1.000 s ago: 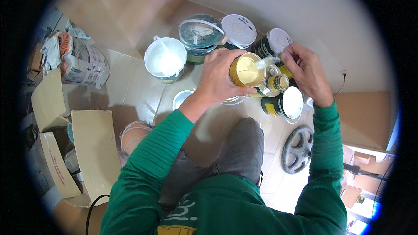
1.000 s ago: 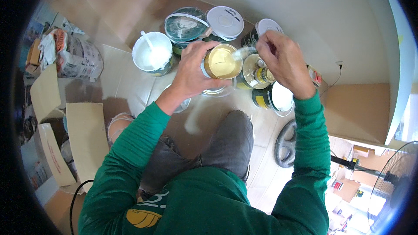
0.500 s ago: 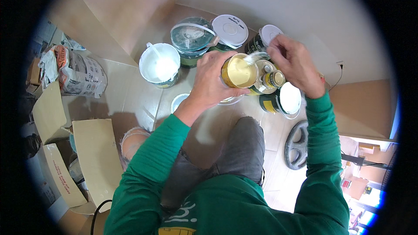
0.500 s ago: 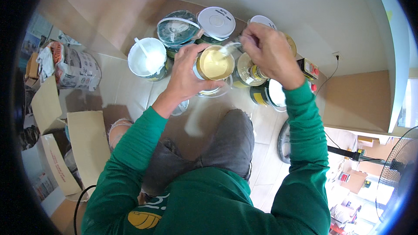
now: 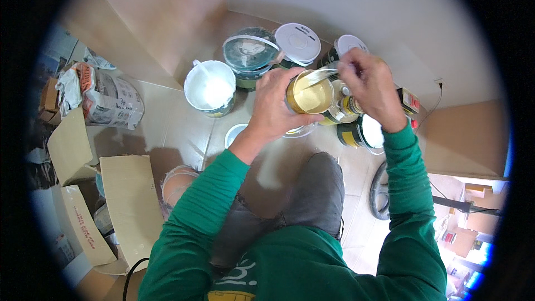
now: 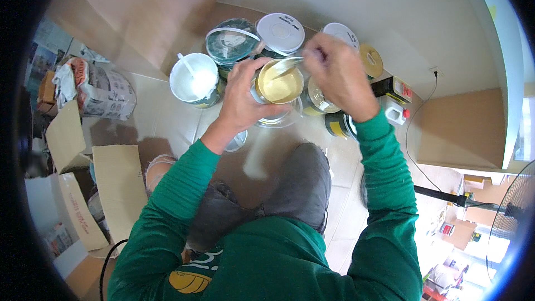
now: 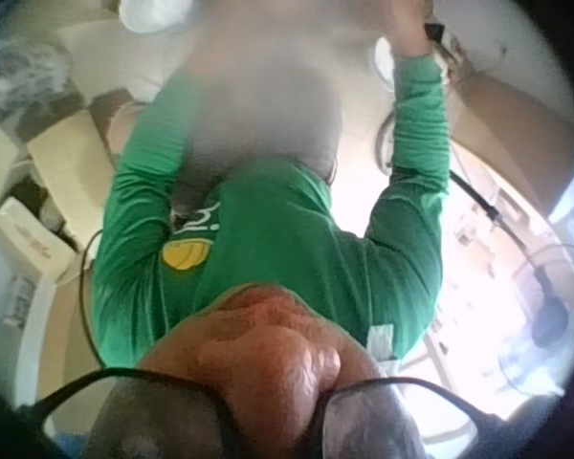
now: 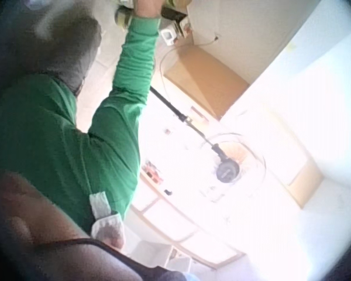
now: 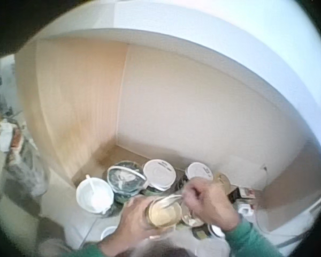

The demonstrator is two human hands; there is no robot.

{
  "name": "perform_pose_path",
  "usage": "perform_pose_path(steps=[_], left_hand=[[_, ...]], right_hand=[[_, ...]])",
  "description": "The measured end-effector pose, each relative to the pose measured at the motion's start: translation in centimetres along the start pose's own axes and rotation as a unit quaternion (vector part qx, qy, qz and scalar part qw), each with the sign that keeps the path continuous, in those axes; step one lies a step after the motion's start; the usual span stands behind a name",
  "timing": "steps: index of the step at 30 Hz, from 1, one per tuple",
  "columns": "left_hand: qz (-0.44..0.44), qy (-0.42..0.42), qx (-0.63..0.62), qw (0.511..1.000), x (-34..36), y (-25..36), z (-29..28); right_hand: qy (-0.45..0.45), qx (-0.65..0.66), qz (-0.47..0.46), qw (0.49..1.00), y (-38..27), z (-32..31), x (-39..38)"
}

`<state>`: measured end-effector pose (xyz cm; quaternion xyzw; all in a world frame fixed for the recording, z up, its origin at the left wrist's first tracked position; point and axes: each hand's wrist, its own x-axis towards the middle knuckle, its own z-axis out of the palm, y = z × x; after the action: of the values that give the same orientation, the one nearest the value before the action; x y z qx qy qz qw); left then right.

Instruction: The person sits on the floor and uses a plastic spatula to mix yellow paint in a small can. They then transfer some of the mixed paint into a larger can and continue stirring.

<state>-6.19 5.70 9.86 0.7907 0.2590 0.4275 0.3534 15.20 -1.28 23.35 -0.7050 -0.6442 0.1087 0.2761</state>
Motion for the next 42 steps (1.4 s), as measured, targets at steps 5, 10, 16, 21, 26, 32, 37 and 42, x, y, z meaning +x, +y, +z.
perform_pose_path(steps=[5, 10, 16, 21, 26, 32, 37, 42], left_hand=[[0.017, 0.033, 0.009, 0.999, 0.2, -0.3, 0.1], [0.000, 0.028, 0.021, 0.999, 0.2, 0.2, -0.7], [-0.017, 0.027, 0.018, 0.999, 0.1, 0.4, -0.3], [-0.019, 0.033, 0.034, 0.999, 0.0, 0.4, -0.5], [-0.023, 0.028, 0.033, 0.999, 0.0, 0.6, -0.3], [-0.014, 0.031, 0.001, 0.999, 0.1, 0.7, -0.8], [0.011, 0.030, 0.001, 0.999, 0.0, 0.5, -1.0], [0.037, 0.037, -0.012, 0.999, 0.4, 0.5, -0.3]], right_hand=[[-0.038, 0.059, -0.008, 0.997, 0.0, 0.6, -0.7], [0.020, -0.005, 0.068, 0.997, 0.1, -0.9, -0.1], [0.054, 0.003, 0.023, 0.998, -1.6, 0.7, -0.4], [0.030, -0.016, 0.017, 0.999, -2.8, -0.3, -1.3], [0.079, -0.028, 0.008, 0.996, -3.8, 0.6, 0.1], [0.036, -0.006, -0.062, 0.997, -2.1, -1.9, 1.4], [-0.088, -0.003, -0.013, 0.996, -1.0, -3.7, 0.5], [0.005, 0.060, 0.008, 0.998, -0.3, -0.8, -0.5]])
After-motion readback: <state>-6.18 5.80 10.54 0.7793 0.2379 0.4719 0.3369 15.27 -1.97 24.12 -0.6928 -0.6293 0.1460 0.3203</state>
